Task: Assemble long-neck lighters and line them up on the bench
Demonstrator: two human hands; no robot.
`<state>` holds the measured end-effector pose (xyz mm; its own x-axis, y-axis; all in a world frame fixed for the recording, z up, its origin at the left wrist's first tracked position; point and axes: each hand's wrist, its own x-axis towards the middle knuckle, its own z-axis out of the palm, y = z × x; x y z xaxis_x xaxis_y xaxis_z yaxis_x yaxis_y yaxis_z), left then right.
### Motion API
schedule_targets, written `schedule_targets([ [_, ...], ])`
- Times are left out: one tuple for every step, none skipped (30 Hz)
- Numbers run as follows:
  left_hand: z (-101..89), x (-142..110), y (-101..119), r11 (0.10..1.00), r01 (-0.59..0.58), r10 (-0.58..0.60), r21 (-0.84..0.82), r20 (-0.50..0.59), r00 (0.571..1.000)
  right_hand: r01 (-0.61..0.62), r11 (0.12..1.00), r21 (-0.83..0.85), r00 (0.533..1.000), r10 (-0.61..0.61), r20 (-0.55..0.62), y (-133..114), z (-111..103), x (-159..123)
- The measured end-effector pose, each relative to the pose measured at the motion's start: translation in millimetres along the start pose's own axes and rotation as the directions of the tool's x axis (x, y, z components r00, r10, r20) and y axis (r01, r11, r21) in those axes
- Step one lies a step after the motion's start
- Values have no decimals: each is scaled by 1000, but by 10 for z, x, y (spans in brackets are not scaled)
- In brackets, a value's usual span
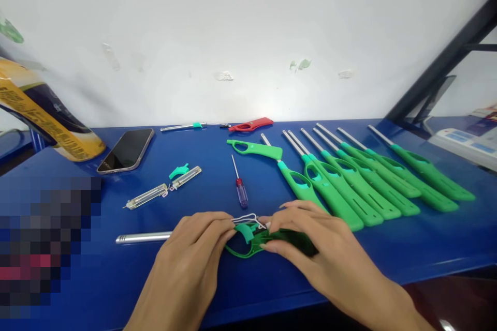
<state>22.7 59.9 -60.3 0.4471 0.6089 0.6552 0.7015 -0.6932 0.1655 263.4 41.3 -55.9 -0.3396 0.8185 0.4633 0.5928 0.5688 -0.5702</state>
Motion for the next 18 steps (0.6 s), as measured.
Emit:
schedule_targets([
  [0,-2,-4,1000,-2,2,4,1,1000,-15,1000,-9,1000,15,-1,0,1,-3],
  [1,-2,-7,1000,-6,6,9,2,1000,-22,1000,-18,1000,22,1,0,1,-5],
  [2,-1,-7,1000,-10,10,15,4,1000,-19,1000,-25,1000,19,3,2,2,-5],
  [3,2,-6,1000,-16,16,18,6,1000,-2,1000,-25,1000,2,4,5,3,-5],
  [6,3,-4,1000,-18,18,21,6,1000,18,1000,-22,1000,-18,1,10,5,-4],
  [9,2,-2,1000,-22,22,21,5,1000,38,999,-16,999,-38,-3,16,6,-3],
  [11,-2,-1,999,-26,26,21,5,1000,58,998,-11,998,-58,-8,22,6,-2],
  [13,-11,-3,999,-30,30,18,15,999,72,997,-6,997,-73,-11,27,6,-1],
  [14,-24,-7,999,-33,32,16,30,999,81,997,-1,997,-81,-10,32,5,-1],
  [13,-42,-15,999,-32,31,15,54,998,84,996,1,996,-84,-7,34,3,-2],
  [13,-62,-25,999,-28,27,17,78,997,87,996,2,996,-87,-9,35,0,-2],
  [12,-82,-37,999,-28,26,19,100,995,90,996,4,996,-90,-11,34,-2,-4],
  [12,-101,-48,999,-26,23,21,116,993,90,996,6,996,-90,-12,31,-3,-5],
  [12,-117,-57,999,-26,23,25,121,992,87,996,6,996,-87,-14,27,-3,-7],
  [12,-129,-64,999,-26,23,26,125,992,82,997,4,997,-82,-15,22,-3,-10],
  [14,-137,-69,999,-25,21,26,124,992,78,997,0,997,-78,-17,18,-2,-12],
  [16,-142,-71,999,-22,19,25,120,993,73,997,-4,997,-73,-17,13,0,-15],
  [20,-144,-72,1000,-18,15,24,118,993,70,998,-8,997,-70,-18,10,1,-17],
])
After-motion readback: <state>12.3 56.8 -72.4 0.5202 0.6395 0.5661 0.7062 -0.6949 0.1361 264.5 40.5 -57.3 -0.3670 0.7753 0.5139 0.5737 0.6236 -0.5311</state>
